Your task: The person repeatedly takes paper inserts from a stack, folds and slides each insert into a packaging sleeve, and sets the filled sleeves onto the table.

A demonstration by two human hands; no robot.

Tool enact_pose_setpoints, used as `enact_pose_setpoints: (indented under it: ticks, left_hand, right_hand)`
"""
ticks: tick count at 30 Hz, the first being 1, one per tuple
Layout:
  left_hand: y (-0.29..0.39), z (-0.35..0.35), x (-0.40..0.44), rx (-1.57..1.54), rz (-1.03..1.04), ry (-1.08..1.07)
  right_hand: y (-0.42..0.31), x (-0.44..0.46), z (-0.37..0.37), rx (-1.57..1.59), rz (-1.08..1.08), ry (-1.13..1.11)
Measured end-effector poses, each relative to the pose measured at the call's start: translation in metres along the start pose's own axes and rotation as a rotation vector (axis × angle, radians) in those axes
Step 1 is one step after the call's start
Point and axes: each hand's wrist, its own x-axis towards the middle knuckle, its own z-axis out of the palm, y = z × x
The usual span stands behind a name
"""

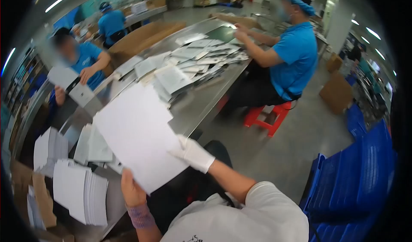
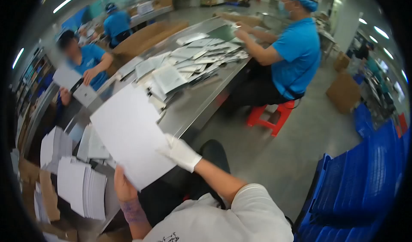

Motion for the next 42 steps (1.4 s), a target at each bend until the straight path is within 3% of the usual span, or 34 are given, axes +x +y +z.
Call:
enact_pose_setpoints:
  ticks: [2, 3, 5, 6, 8, 9, 11, 13, 15, 16, 17, 19, 20, 22, 26, 29, 31, 33, 36, 37, 39, 42]
  left_hand:
    - [0.009, -0.006, 0.006, 0.272, 0.014, -0.037]
    - [0.013, 0.002, 0.01, 0.263, -0.034, 0.039]
    - [0.005, -0.003, 0.022, 0.23, -0.068, 0.059]
    - [-0.002, 0.003, 0.03, -0.018, -0.121, 0.06]
    - [-0.024, -0.006, 0.043, -0.2, -0.307, -0.037]
    - [-0.035, -0.002, 0.045, -0.207, -0.351, 0.032]
    - [-0.042, -0.004, 0.06, -0.347, -0.445, -0.122]
    - [-0.016, 0.013, 0.074, -0.085, -0.317, -0.098]
    - [-0.018, -0.019, 0.118, 0.274, 0.063, -0.188]
    - [-0.013, -0.022, 0.128, 0.345, 0.093, -0.186]
    - [-0.008, -0.024, 0.138, 0.417, 0.122, -0.183]
    - [0.022, 0.0, 0.14, 0.342, -0.117, -0.098]
    - [0.023, 0.001, 0.14, 0.491, -0.106, -0.126]
    - [0.024, 0.002, 0.137, 0.791, -0.083, -0.182]
    - [0.01, -0.015, 0.129, 0.881, 0.087, -0.318]
    - [0.011, -0.014, 0.124, 0.939, 0.123, -0.386]
    - [0.007, -0.014, 0.12, 0.947, 0.167, -0.426]
    - [-0.004, -0.008, 0.114, 1.079, 0.355, -0.429]
    - [-0.016, 0.002, 0.108, 1.235, 0.496, -0.401]
    - [-0.02, 0.004, 0.106, 1.274, 0.519, -0.381]
    - [-0.025, 0.003, 0.109, 1.302, 0.589, -0.36]
    - [-0.028, 0.012, 0.108, 1.346, 0.618, -0.339]
  right_hand:
    - [-0.003, 0.005, 0.004, -0.403, -0.162, 0.175]
    - [-0.015, 0.004, 0.004, -0.623, -0.291, 0.315]
    - [-0.039, -0.001, 0.007, -0.832, -0.612, 0.148]
    - [-0.061, -0.005, 0.009, -0.92, -0.712, -0.171]
    - [-0.062, -0.002, 0.021, -1.073, -0.869, -0.378]
    - [-0.062, 0.001, 0.027, -1.153, -0.954, -0.47]
    - [-0.059, 0.016, 0.029, -1.206, -0.957, -0.39]
    - [-0.06, 0.022, 0.029, -1.187, -0.948, -0.468]
    - [-0.06, 0.024, 0.035, -1.167, -0.993, -0.487]
    - [-0.059, 0.023, 0.037, -1.158, -1.008, -0.496]
    - [-0.058, 0.026, 0.039, -1.098, -0.884, -0.617]
    - [-0.057, 0.048, 0.044, -0.972, -0.633, -0.826]
    - [-0.046, 0.067, 0.049, -0.747, -0.447, -0.949]
    - [-0.024, 0.11, 0.059, -0.764, -0.384, -1.092]
    - [-0.026, 0.163, 0.074, -0.822, -0.429, -1.188]
    - [-0.026, 0.14, 0.071, -0.822, -0.597, -0.767]
    - [-0.038, 0.119, 0.062, -1.045, -0.663, -0.558]
    - [-0.01, 0.111, 0.046, -1.093, -0.816, -0.328]
    - [0.008, 0.099, 0.016, -0.788, -0.875, 0.295]
    - [0.02, 0.1, 0.001, -0.654, -0.787, 0.46]
    - [0.059, 0.102, -0.013, -0.701, -0.558, 0.642]
    - [0.069, 0.092, -0.018, -0.691, -0.117, 0.31]
